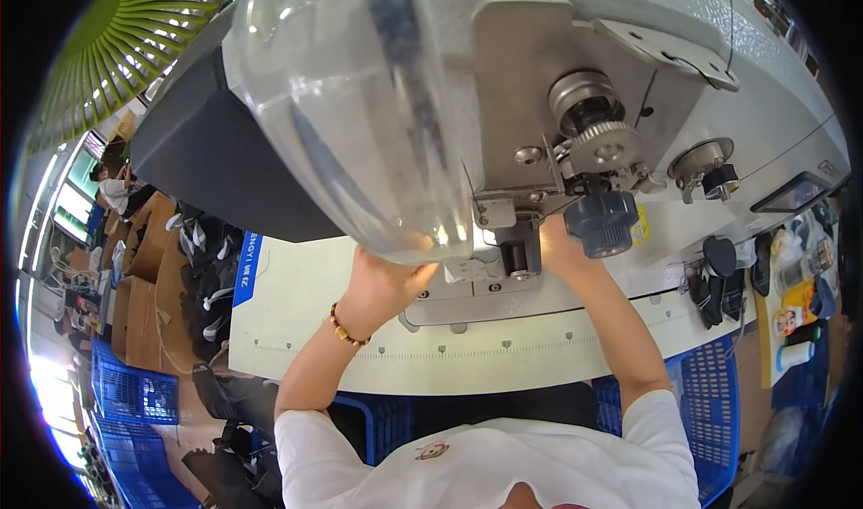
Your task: Using a sewing machine to join pieces of a shoe upper.
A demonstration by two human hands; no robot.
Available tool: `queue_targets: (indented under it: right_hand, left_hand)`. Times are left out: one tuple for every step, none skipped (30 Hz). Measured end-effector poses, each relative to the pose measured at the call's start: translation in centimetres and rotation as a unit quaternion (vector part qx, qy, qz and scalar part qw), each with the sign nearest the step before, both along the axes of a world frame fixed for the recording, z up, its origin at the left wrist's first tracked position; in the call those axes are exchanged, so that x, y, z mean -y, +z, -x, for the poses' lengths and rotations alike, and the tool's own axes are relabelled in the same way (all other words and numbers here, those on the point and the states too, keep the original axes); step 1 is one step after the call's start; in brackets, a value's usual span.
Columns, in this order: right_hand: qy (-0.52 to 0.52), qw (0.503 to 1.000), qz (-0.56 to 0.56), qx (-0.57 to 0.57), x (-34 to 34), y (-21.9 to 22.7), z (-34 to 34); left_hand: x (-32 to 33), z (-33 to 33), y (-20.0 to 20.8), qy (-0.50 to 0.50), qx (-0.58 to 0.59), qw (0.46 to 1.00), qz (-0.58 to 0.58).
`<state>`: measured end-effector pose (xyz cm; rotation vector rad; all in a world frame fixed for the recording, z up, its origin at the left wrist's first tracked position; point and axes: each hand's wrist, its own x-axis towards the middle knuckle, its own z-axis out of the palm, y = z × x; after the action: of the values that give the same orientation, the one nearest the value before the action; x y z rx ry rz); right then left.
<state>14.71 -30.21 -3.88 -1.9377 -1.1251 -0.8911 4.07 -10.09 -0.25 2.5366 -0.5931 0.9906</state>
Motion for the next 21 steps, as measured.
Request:
queue_targets:
  right_hand:
    - [0.004,0.999,0.006,-0.047,0.7,0.3,0.7]
    - [-0.004,0.996,-0.074,-0.059,0.9,0.7,1.9]
    - [-0.013,0.986,-0.152,-0.071,1.5,1.4,3.4]
    - [-0.023,0.99,-0.14,-0.017,3.5,2.5,4.4]
    - [-0.033,0.983,-0.179,0.003,5.6,2.1,5.1]
    - [-0.083,0.976,-0.199,0.041,8.2,2.1,5.6]
    - [-0.137,0.945,-0.291,0.055,11.1,1.9,5.9]
    - [-0.487,0.862,-0.129,0.059,18.6,-1.3,5.9]
    - [-0.601,0.744,-0.023,0.291,19.7,2.1,5.5]
    - [-0.503,0.814,-0.188,0.221,23.2,3.4,4.7]
    - [-0.373,0.849,-0.351,0.133,27.4,3.6,3.2]
    - [-0.295,0.84,-0.451,0.067,29.1,5.1,1.9]
    - [-0.213,0.813,-0.541,0.002,30.6,6.7,0.4]
    - [-0.236,0.782,-0.576,-0.036,32.8,7.6,-1.4]
    - [-0.254,0.747,-0.609,-0.076,34.9,8.1,-3.3]
    - [-0.193,0.76,-0.603,-0.149,37.2,8.5,-4.6]
    - [-0.131,0.766,-0.591,-0.219,39.0,8.7,-5.6]
    - [-0.131,0.765,-0.592,-0.218,40.0,8.5,-6.5]
    - [-0.082,0.771,-0.58,-0.249,39.9,8.4,-7.0]
    - [-0.031,0.775,-0.566,-0.28,39.8,8.3,-7.4]
    - [-0.053,0.769,-0.579,-0.265,39.5,7.9,-7.8]
  left_hand:
    - [0.4,0.4,0.5,-0.005,-0.03,0.998,0.052]
    - [0.1,0.8,0.3,-0.001,-0.029,0.998,0.049]
    - [-0.4,1.2,-0.1,0.052,0.017,0.994,0.091]
    - [-1.0,1.9,-0.6,0.106,0.065,0.983,0.133]
    - [-2.1,2.8,-1.2,0.119,0.0,0.978,0.173]
    - [-3.0,2.9,-1.6,0.122,0.002,0.977,0.173]
    - [-3.5,2.7,-2.4,0.09,-0.137,0.926,0.34]
    - [-3.7,2.6,-3.1,0.052,-0.27,0.827,0.49]
    - [-3.0,1.9,-3.6,-0.065,-0.313,0.767,0.557]
    - [-2.5,0.7,-3.9,-0.077,-0.317,0.763,0.559]
    - [-2.0,-0.1,-4.1,-0.15,-0.311,0.643,0.684]
    - [-1.5,-1.0,-4.1,-0.214,-0.296,0.5,0.785]
    - [-0.7,-1.7,-3.3,-0.201,-0.275,0.471,0.814]
    - [-0.7,-2.3,-3.5,-0.203,-0.278,0.47,0.813]
    - [-1.0,-2.7,-4.1,-0.213,-0.274,0.547,0.762]
    - [-1.4,-3.1,-4.6,-0.223,-0.267,0.618,0.705]
    - [-1.6,-3.5,-5.0,-0.224,-0.268,0.618,0.704]
    - [-1.9,-3.9,-5.3,-0.189,-0.258,0.682,0.658]
    - [-2.1,-4.1,-5.4,-0.15,-0.247,0.741,0.606]
    - [-2.8,-4.1,-5.3,-0.148,-0.248,0.743,0.604]
    - [-3.6,-3.9,-5.1,-0.212,-0.287,0.739,0.571]
